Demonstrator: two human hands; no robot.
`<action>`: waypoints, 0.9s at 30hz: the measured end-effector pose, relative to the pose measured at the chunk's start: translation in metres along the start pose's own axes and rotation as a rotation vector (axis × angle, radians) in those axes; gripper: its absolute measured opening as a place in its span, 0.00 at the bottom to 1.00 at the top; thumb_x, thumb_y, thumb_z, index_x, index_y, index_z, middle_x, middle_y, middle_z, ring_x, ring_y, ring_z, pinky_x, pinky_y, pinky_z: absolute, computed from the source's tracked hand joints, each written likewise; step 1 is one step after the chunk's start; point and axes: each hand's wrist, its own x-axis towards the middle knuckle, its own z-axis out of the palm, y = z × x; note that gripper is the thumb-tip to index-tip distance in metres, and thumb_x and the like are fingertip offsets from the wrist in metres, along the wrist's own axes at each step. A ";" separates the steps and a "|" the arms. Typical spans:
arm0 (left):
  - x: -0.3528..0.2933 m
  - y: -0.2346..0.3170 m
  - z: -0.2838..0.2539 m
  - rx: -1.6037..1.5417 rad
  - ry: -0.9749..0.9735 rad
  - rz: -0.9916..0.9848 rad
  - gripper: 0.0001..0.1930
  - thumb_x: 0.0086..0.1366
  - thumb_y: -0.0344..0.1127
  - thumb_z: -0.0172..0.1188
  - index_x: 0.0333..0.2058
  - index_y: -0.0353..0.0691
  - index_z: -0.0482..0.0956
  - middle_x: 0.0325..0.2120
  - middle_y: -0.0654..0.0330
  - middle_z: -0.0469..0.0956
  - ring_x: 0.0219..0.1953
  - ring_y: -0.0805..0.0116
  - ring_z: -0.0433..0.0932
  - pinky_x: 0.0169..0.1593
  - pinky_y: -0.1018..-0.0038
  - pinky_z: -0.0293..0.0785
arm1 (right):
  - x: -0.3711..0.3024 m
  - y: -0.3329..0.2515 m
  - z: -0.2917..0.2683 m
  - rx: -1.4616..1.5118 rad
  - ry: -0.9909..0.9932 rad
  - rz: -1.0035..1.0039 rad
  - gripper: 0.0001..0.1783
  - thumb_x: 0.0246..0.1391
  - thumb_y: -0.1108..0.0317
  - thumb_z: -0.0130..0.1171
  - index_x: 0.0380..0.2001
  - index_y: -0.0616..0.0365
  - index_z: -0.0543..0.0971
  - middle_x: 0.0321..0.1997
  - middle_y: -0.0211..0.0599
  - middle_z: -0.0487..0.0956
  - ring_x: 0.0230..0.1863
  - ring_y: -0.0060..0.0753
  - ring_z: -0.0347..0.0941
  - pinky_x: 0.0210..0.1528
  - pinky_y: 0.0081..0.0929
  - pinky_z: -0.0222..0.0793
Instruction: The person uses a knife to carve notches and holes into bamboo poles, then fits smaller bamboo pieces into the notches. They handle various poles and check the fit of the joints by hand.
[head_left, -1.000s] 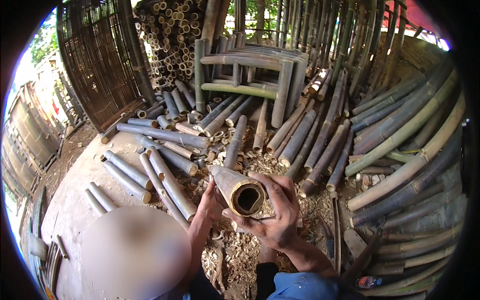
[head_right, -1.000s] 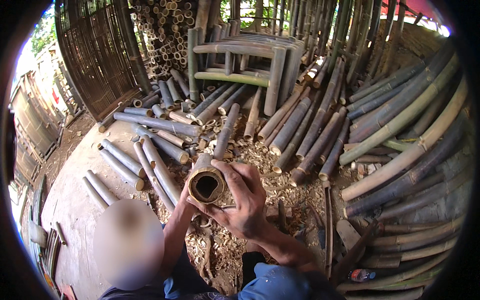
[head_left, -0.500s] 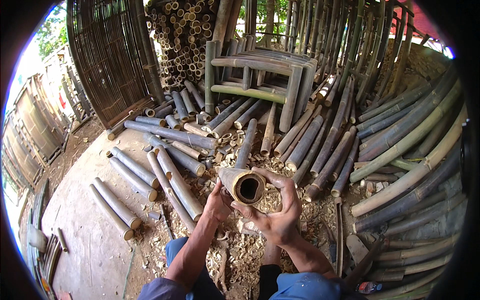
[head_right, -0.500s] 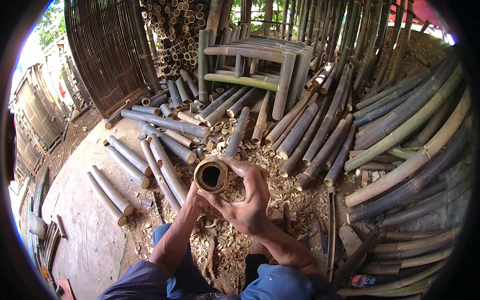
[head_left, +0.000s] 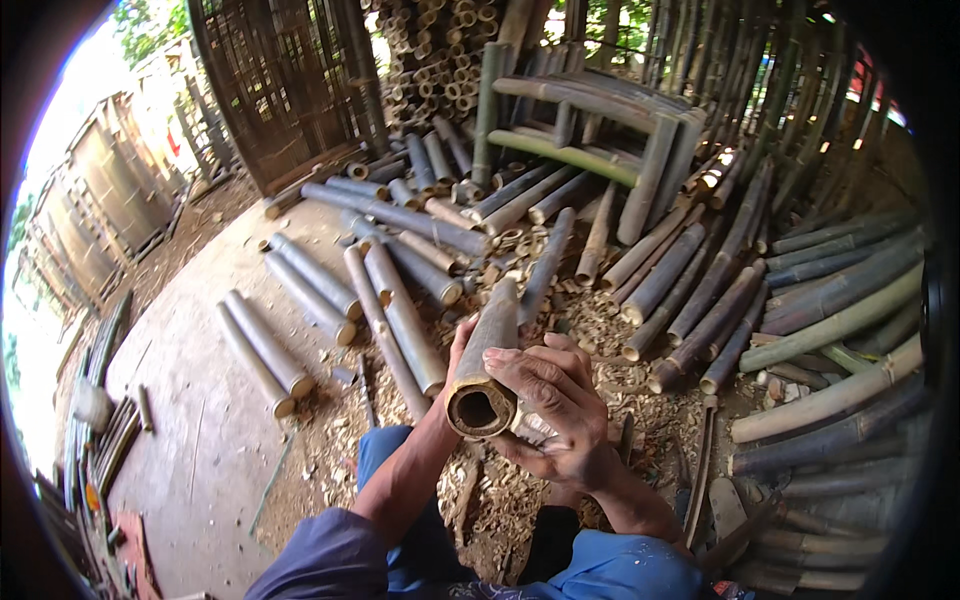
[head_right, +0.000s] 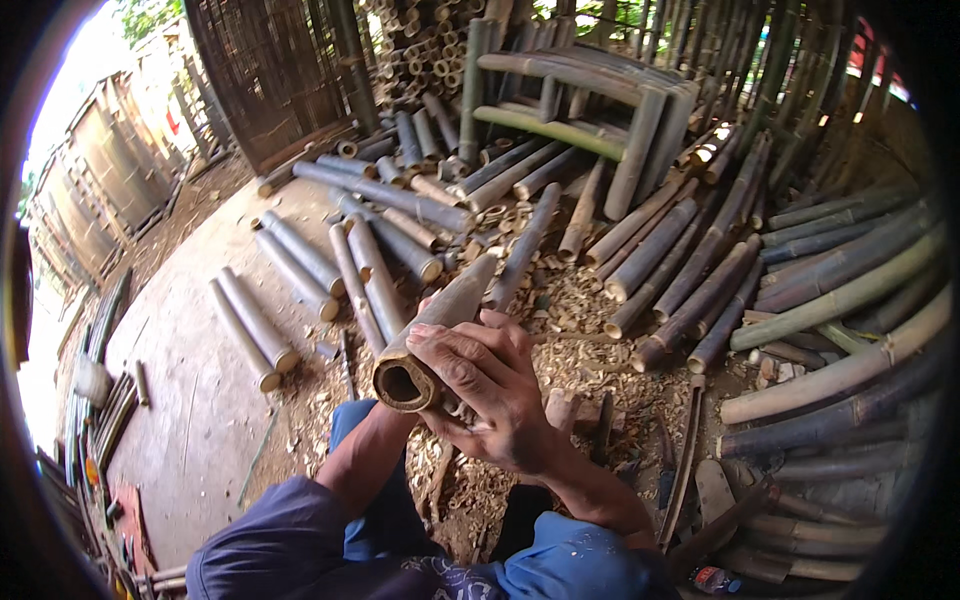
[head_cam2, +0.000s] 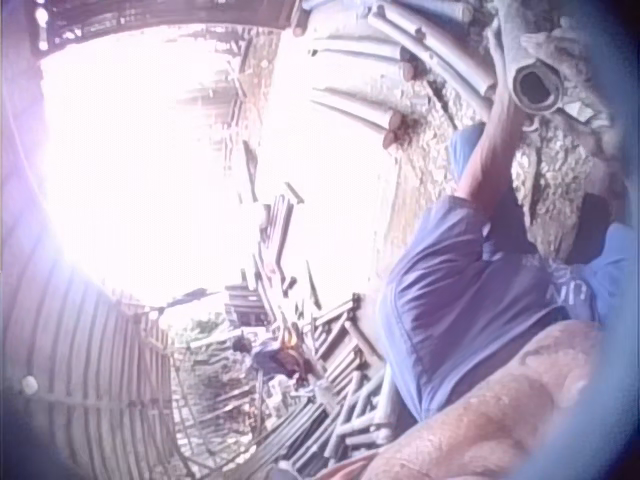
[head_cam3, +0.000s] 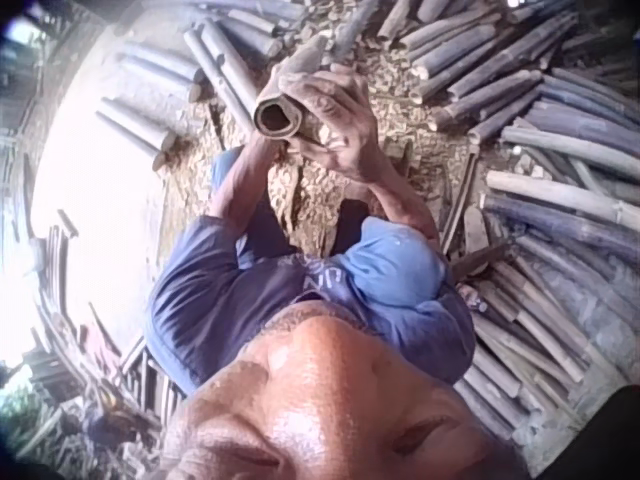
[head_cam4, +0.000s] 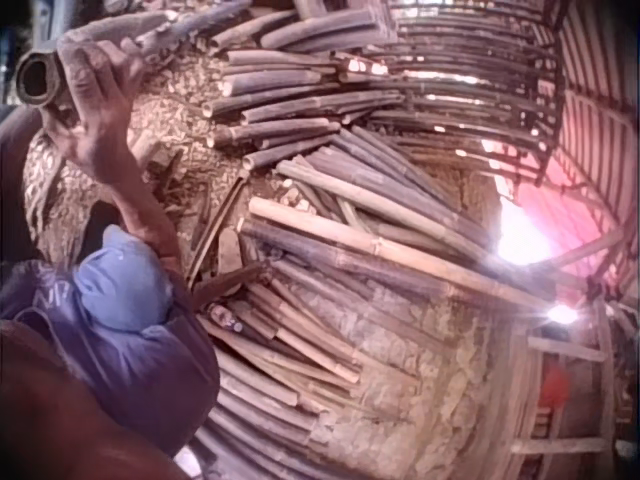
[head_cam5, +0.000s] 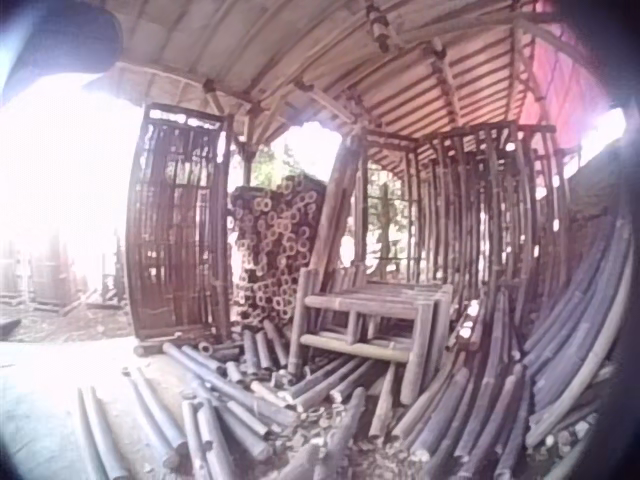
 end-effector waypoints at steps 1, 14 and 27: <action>-0.006 0.008 -0.006 0.007 0.027 -0.002 0.35 0.70 0.63 0.51 0.57 0.34 0.73 0.45 0.45 0.81 0.44 0.53 0.83 0.50 0.58 0.84 | 0.001 -0.003 0.008 0.027 -0.021 -0.024 0.35 0.47 0.59 0.76 0.58 0.62 0.79 0.58 0.42 0.82 0.57 0.41 0.75 0.67 0.48 0.63; -0.010 -0.019 0.014 0.070 0.187 0.096 0.33 0.70 0.61 0.46 0.58 0.36 0.74 0.45 0.46 0.81 0.43 0.51 0.83 0.55 0.53 0.81 | -0.006 0.010 0.016 0.248 -0.011 0.077 0.32 0.38 0.71 0.80 0.50 0.55 0.78 0.61 0.38 0.82 0.64 0.39 0.73 0.73 0.53 0.53; -0.008 0.001 -0.003 0.301 0.022 0.078 0.32 0.72 0.64 0.52 0.60 0.42 0.74 0.42 0.51 0.80 0.42 0.61 0.82 0.49 0.65 0.82 | -0.016 0.009 0.024 0.309 -0.154 0.121 0.35 0.33 0.71 0.80 0.50 0.55 0.78 0.59 0.37 0.83 0.58 0.41 0.70 0.73 0.47 0.56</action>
